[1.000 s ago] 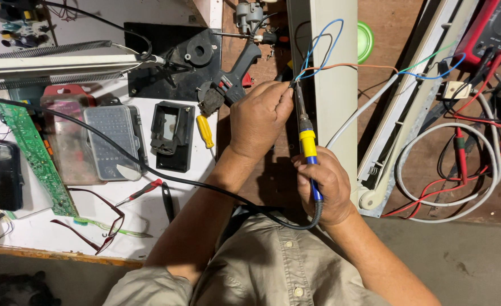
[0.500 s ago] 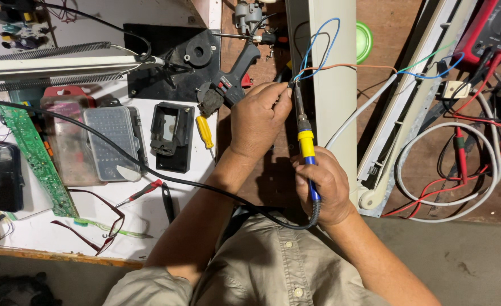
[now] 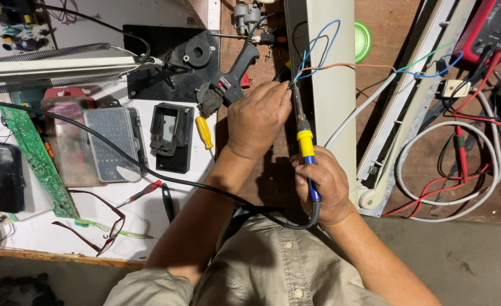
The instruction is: The person repairs an electronic light fixture by soldering wires, using pliers to manipulate cables, and using a screwdriver to reassemble the internal components.
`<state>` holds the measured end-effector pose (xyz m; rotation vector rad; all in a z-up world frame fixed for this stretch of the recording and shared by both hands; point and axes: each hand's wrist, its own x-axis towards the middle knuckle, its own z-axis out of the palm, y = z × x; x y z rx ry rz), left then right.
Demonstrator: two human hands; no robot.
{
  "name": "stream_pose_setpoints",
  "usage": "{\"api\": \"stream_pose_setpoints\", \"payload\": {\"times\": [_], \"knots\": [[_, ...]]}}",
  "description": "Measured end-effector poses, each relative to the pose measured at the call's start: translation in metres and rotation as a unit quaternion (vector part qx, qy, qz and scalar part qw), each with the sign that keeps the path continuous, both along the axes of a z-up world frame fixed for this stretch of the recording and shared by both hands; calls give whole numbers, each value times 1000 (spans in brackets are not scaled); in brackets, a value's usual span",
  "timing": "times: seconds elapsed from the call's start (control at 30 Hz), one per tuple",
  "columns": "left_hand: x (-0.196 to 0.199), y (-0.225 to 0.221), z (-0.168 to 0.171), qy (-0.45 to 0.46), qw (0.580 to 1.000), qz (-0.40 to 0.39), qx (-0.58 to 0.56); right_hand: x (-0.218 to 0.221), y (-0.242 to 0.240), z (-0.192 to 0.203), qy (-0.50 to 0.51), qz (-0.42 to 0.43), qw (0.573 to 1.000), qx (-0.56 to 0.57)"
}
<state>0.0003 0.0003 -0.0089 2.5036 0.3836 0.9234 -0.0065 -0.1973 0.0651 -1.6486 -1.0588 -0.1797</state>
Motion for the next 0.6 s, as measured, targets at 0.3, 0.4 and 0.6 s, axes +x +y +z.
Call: {"api": "stream_pose_setpoints", "payload": {"times": [0.3,0.4,0.6], "knots": [[-1,1,-7,8,991,-23,-133,-1,-2,-1,8,4,1000,0],[-2,3,-12,13,976,-44,-213,0,-3,-2,7,7,1000,-1],[-1,8,3,45,920,-54,-385,0,-2,0,12,11,1000,5]]}}
